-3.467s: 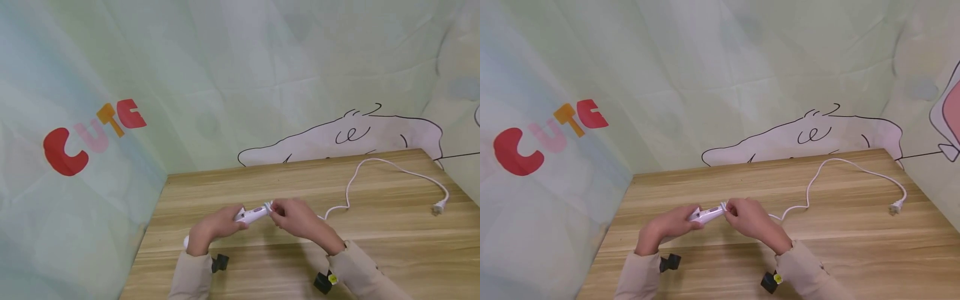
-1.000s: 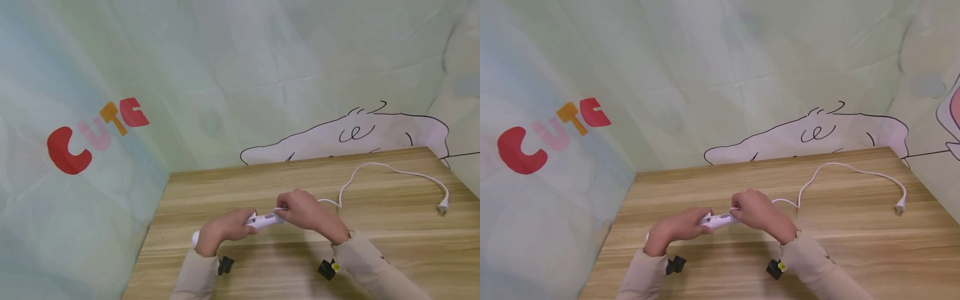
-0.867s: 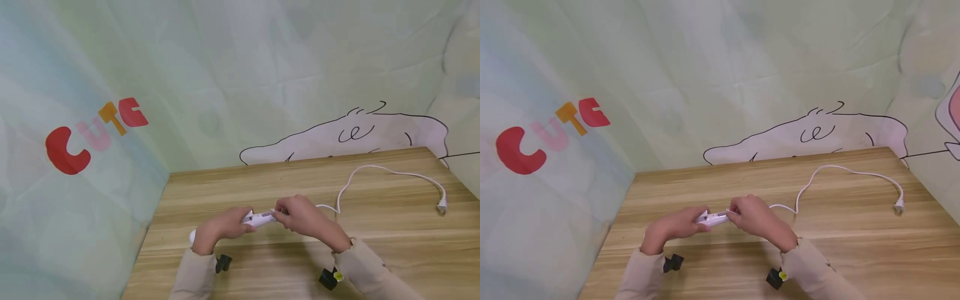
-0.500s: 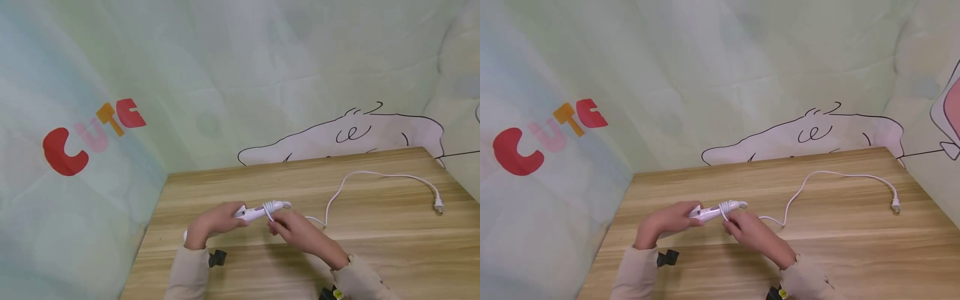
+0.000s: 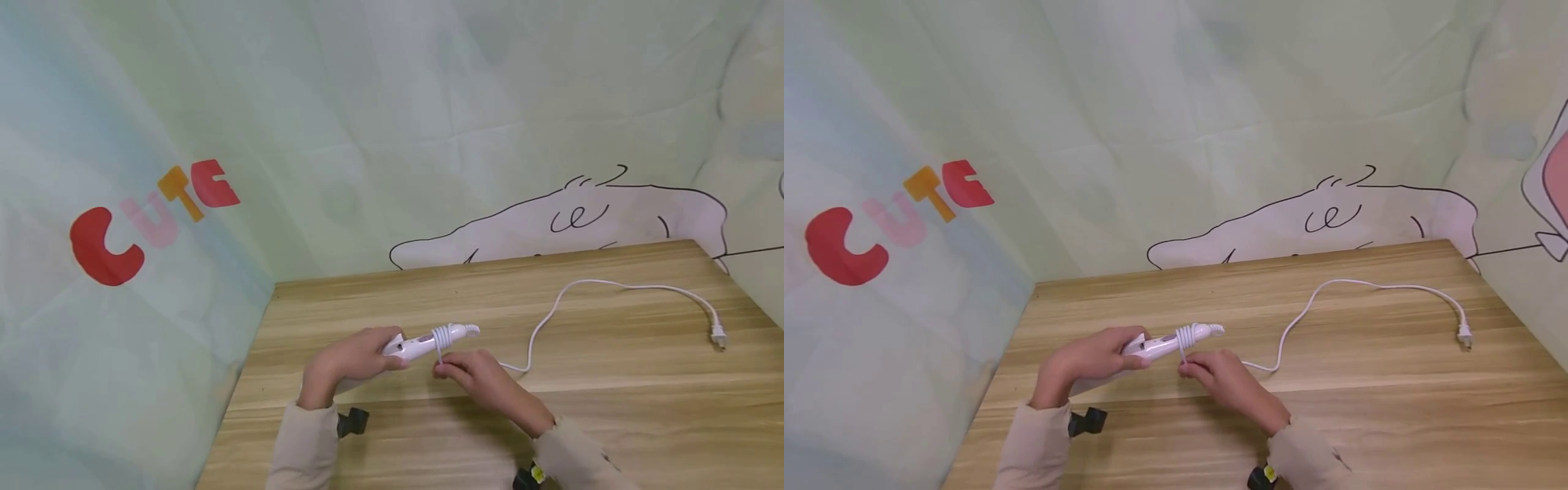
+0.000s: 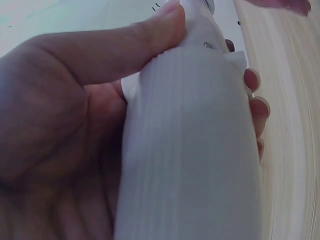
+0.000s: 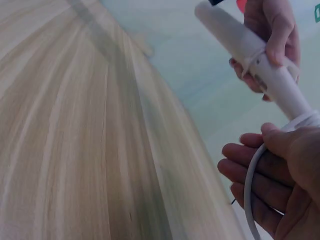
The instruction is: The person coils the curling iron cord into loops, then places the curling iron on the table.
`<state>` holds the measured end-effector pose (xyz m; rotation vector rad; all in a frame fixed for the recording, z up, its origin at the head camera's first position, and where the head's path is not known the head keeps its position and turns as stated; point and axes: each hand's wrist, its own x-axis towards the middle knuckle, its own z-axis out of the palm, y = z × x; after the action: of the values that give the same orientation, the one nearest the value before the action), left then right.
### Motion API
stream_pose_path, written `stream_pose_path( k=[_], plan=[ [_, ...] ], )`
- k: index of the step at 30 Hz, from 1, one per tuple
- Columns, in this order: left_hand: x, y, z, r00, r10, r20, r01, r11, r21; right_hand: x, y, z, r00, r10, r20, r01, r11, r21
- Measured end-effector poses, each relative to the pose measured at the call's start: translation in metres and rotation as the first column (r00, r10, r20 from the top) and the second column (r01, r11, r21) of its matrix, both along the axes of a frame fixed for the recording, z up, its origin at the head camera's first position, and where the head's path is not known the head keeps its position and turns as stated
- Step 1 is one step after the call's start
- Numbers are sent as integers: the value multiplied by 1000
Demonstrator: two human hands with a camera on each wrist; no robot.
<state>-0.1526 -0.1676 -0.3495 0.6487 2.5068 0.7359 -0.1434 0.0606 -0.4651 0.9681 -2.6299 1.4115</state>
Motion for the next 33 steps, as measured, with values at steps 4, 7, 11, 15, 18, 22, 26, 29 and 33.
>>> stream_pose_path(
  k=[4, 7, 11, 15, 18, 22, 26, 29, 33],
  plan=[
    [1, 0, -1, 999, -30, 11, 30, 999, 31, -8, -1, -6, 1000, -11, -8, 10, 997, -73],
    [3, -1, 0, 998, -66, 0, 66, 996, 53, -14, 2, -10, 1000, -14, -21, 11, 993, -118],
    [4, -2, 3, 993, -114, -17, 115, 992, 59, -21, 10, -10, 999, -24, -21, 22, 993, -117],
    [7, -2, 6, 992, -124, -4, 124, 991, 51, -28, 21, -5, 998, -32, -50, 29, 997, -70],
    [9, 0, 8, 993, -118, 14, 117, 992, 52, -37, 29, 2, 996, 37, -87, -39, 999, -17],
    [13, 2, 11, 994, -107, 30, 105, 993, 46, -50, 34, 16, 991, 128, -31, -126, 991, 41],
    [16, 4, 12, 993, -119, 16, 119, 993, 15, -59, 33, 27, 993, 90, 82, -99, 988, 117],
    [18, 7, 12, 990, -143, -5, 143, 990, -12, -62, 31, 34, 991, 73, 114, -91, 983, 161],
    [19, 11, 10, 987, -159, -21, 158, 986, -54, -61, 28, 48, 995, 72, 70, -84, 979, 188]
  ],
)
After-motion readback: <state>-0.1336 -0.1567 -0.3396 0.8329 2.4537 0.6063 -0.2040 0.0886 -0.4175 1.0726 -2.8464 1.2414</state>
